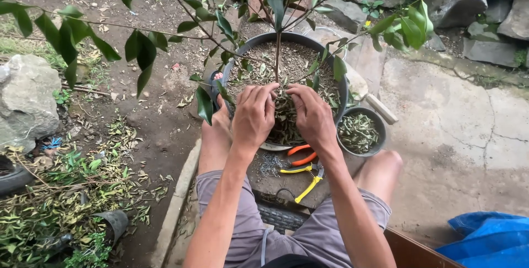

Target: Picking leaves from a small tree in a pot and placing them into a small container.

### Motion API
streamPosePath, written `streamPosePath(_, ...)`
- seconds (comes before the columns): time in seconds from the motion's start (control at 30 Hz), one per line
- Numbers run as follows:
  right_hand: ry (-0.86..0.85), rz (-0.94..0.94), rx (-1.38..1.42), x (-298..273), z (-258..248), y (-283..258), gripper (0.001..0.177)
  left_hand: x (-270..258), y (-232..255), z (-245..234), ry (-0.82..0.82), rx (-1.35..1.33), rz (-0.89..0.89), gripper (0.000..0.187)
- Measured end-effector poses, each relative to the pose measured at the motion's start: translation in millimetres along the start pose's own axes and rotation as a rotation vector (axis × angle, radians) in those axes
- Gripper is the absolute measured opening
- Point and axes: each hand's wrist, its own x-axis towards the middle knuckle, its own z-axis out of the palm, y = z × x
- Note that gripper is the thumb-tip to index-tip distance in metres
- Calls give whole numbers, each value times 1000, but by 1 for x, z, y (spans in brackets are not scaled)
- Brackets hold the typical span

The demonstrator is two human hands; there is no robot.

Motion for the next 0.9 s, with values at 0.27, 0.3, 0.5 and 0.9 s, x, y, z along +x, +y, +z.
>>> streamPosePath(0.27,-106,29,-21,-5,-2,2,19,-1,1,-2,-31,12,-35,37)
streamPosePath(0.3,-102,37,-17,-6,-2,2,19,-2,-1,0,-35,-4,-30,37)
streamPosePath(0.5,45,52,16,-4,-2,4,20,-3,-3,1,-19,-45,-66,37)
streamPosePath(0.9,40,67,-6,-4,-1,-2,17,-1,-2,-2,-35,-13,-67,36)
